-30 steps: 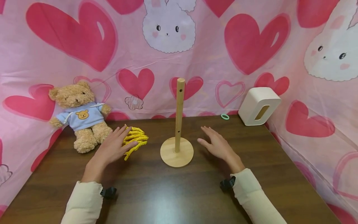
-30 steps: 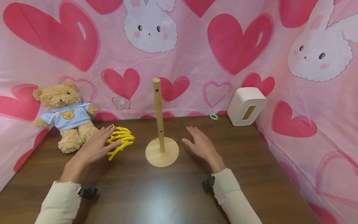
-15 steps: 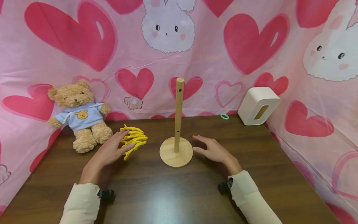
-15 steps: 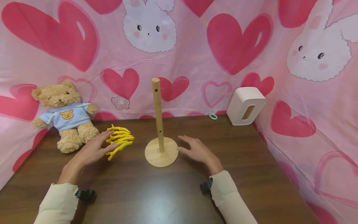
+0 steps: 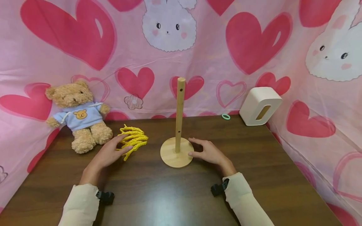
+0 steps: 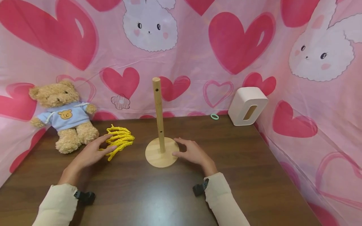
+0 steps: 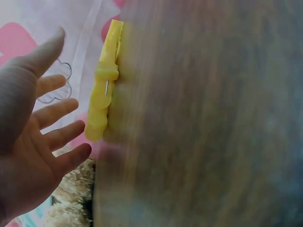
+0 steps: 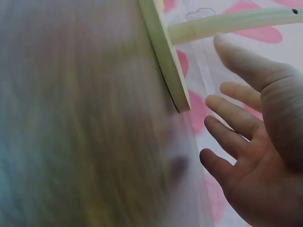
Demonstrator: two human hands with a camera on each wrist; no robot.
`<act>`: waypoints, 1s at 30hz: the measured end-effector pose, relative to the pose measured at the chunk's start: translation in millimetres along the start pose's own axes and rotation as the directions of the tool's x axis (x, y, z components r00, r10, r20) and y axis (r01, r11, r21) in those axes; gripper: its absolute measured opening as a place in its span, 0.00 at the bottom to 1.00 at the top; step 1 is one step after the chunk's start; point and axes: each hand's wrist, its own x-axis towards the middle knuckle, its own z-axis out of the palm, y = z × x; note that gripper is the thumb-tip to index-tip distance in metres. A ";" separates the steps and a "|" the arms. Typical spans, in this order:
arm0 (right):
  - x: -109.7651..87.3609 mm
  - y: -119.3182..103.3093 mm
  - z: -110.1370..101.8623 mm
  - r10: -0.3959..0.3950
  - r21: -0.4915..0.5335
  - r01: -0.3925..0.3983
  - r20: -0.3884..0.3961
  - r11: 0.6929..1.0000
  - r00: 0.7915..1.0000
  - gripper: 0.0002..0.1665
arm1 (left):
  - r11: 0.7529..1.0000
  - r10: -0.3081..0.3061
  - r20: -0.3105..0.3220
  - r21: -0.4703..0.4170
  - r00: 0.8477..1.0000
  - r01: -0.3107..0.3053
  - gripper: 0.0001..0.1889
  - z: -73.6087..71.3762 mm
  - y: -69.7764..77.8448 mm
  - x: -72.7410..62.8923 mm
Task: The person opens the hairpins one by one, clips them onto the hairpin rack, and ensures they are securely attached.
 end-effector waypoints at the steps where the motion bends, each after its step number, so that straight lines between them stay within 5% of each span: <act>1: 0.1 0.2 0.6 0.004 0.012 -0.004 -0.003 1.000 1.000 0.42 | 1.000 -0.003 -0.004 0.002 1.000 0.003 0.42 0.2 -0.9 0.4; 13: 1.8 6.5 10.2 0.022 0.105 -0.014 -0.073 0.994 0.997 0.41 | 0.999 -0.045 -0.019 0.014 0.999 0.046 0.46 -5.5 -10.5 -1.5; 20: 3.1 8.7 11.7 0.024 0.103 -0.020 -0.044 0.995 0.999 0.41 | 0.995 -0.089 0.104 -0.034 0.991 0.093 0.52 -10.4 -21.8 -11.5; 26: 4.5 10.4 11.1 0.014 0.058 -0.015 0.011 0.998 1.000 0.43 | 0.994 -0.047 0.113 -0.097 0.992 0.058 0.48 -11.8 -30.6 -13.6; 30: 3.7 11.7 10.4 -0.005 0.033 0.003 0.037 0.999 0.999 0.42 | 0.999 -0.027 0.085 -0.045 0.996 0.031 0.42 -12.4 -30.4 -10.2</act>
